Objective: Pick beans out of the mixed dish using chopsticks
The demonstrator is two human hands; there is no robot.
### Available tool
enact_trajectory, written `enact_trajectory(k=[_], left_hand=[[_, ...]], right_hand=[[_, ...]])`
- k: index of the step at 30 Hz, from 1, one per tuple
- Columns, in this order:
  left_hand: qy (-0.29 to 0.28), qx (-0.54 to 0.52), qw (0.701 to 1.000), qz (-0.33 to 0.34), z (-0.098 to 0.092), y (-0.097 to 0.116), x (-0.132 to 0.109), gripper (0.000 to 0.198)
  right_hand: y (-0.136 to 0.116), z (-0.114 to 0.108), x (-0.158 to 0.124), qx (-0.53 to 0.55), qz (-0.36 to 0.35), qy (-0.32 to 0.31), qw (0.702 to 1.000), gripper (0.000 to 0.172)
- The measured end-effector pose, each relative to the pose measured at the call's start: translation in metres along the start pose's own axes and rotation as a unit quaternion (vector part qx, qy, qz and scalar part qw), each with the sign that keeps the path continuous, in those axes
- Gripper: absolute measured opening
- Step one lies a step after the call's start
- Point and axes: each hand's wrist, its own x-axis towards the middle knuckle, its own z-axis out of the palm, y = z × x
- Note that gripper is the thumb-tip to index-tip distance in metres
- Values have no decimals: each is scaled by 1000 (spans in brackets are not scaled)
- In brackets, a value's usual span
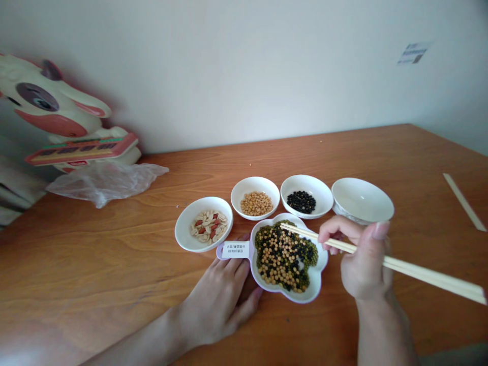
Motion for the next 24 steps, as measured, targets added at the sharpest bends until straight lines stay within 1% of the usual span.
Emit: enact_trajectory(k=[5,13,19,22,24], left_hand=[[-3,-1,1000,-3,0,0,-1,22],[-13,-4,1000,-8,-3,1,0,22],[-17,-1,1000,-9,-1,-1,1,23],[-20,-1,1000,-12,-1,-1,2,24],[-18,0,1000,-11,-1,0,1,24]], right_hand=[[3,-2,0,-6,22,-23,999,92],[0,-1,6,-52,-11,-42,998,87],[-2,0,5,-46,-26,-27,998,82],[-3,0,3,-36,-18,-15,999,80],[-3,0,2,-31,-9,-18,999,80]])
